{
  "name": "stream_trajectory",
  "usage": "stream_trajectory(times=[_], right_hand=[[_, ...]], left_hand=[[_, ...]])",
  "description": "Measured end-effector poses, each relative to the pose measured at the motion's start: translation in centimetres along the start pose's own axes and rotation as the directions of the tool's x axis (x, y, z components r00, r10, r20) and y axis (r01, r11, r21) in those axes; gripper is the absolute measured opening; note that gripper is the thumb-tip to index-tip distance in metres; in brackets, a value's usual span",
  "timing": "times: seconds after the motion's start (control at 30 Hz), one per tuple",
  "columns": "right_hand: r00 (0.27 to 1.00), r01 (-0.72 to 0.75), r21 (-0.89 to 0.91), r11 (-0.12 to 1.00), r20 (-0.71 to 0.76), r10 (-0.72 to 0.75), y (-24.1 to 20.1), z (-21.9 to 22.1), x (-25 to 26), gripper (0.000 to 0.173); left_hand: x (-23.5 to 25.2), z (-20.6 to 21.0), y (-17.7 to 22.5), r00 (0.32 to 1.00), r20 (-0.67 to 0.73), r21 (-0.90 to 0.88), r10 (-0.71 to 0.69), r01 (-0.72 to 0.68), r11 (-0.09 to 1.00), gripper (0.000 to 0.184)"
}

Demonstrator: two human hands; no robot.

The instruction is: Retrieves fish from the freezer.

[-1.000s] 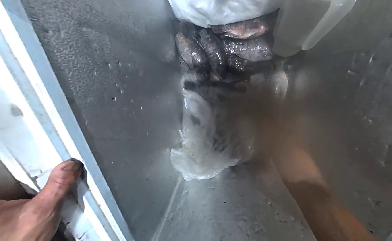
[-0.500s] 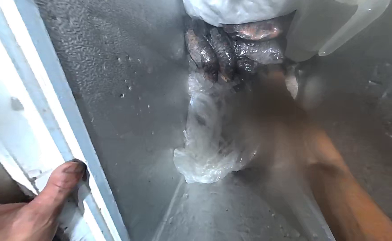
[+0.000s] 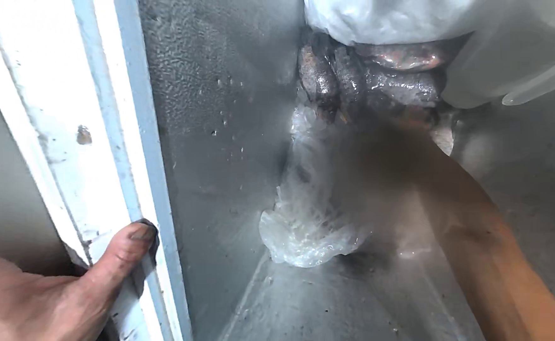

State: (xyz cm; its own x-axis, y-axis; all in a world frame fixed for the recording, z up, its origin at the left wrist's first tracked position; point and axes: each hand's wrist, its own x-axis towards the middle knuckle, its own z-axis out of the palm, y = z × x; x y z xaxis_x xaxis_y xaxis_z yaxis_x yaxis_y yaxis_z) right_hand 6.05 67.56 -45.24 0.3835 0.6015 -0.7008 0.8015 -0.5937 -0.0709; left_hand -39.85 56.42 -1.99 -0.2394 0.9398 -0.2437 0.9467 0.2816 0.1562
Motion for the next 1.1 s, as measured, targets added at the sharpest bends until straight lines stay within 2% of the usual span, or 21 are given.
stream_trajectory(times=[0.13, 0.23, 0.33, 0.47, 0.57, 0.63, 0.73, 0.77, 0.83, 0.87, 0.97, 1.03, 1.1], right_hand=[[0.999, -0.011, 0.095, 0.995, 0.049, 0.007, -0.1, -0.7, -0.5, 0.096], [1.000, -0.017, 0.228, 0.974, 0.010, 0.015, -0.2, -0.2, -1.1, 0.101], [0.999, 0.011, 0.221, 0.975, 0.032, -0.019, -1.8, -1.5, -3.0, 0.097], [0.989, 0.038, 0.257, 0.966, 0.126, -0.073, -3.4, -3.0, -2.3, 0.075], [0.979, -0.009, 0.346, 0.938, 0.195, -0.063, -4.2, -4.4, -3.9, 0.063], [0.959, -0.057, 0.455, 0.889, 0.272, -0.077, -4.9, -7.2, -7.9, 0.057], [0.982, -0.006, 0.574, 0.819, 0.156, -0.102, -4.3, -8.9, -14.0, 0.060], [0.984, -0.030, 0.601, 0.798, 0.157, -0.082, -3.9, -10.4, -16.3, 0.059], [0.953, -0.161, 0.627, 0.762, 0.299, -0.045, -3.5, -14.5, -20.5, 0.061], [0.931, -0.207, 0.626, 0.752, 0.361, -0.044, -2.6, -14.5, -21.0, 0.061], [0.958, -0.101, 0.742, 0.663, 0.251, -0.135, 2.7, -8.2, -19.9, 0.066], [0.962, -0.075, 0.820, 0.568, 0.210, -0.176, 4.5, -7.7, -22.9, 0.070], [0.965, -0.044, 0.913, 0.406, 0.145, -0.220, 5.4, -9.1, -28.7, 0.073]], left_hand=[[-0.3, 0.5, -2.5, 1.000, -0.002, -0.021, 0.007, -0.007, 1.000, 0.091], [-0.2, 0.5, -3.1, 1.000, 0.002, 0.001, 0.008, -0.008, 1.000, 0.092], [0.0, 0.4, -2.6, 1.000, -0.001, -0.001, 0.016, -0.016, 1.000, 0.090], [0.2, -0.1, -0.9, 1.000, -0.014, 0.039, 0.002, -0.001, 0.999, 0.107], [0.4, -0.2, -0.6, 0.999, 0.004, 0.083, -0.035, 0.034, 0.996, 0.113], [0.5, -0.4, -0.3, 0.999, 0.006, 0.051, -0.048, 0.048, 0.998, 0.115], [0.8, -0.5, 1.7, 1.000, 0.004, 0.032, -0.015, 0.015, 0.999, 0.114], [0.9, -0.6, 2.6, 1.000, 0.009, 0.022, 0.000, 0.000, 1.000, 0.113], [1.1, -1.0, 4.5, 0.999, -0.006, -0.021, 0.038, -0.038, 0.999, 0.107], [1.0, -1.3, 5.1, 0.999, 0.002, -0.048, 0.034, -0.034, 0.998, 0.104], [1.1, -2.0, 5.8, 0.999, 0.042, -0.105, -0.007, 0.011, 0.994, 0.101], [1.2, -2.0, 5.6, 0.998, 0.063, -0.117, 0.001, 0.006, 0.993, 0.102], [1.2, -1.8, 5.3, 0.997, 0.070, -0.128, 0.022, -0.013, 0.992, 0.103]])
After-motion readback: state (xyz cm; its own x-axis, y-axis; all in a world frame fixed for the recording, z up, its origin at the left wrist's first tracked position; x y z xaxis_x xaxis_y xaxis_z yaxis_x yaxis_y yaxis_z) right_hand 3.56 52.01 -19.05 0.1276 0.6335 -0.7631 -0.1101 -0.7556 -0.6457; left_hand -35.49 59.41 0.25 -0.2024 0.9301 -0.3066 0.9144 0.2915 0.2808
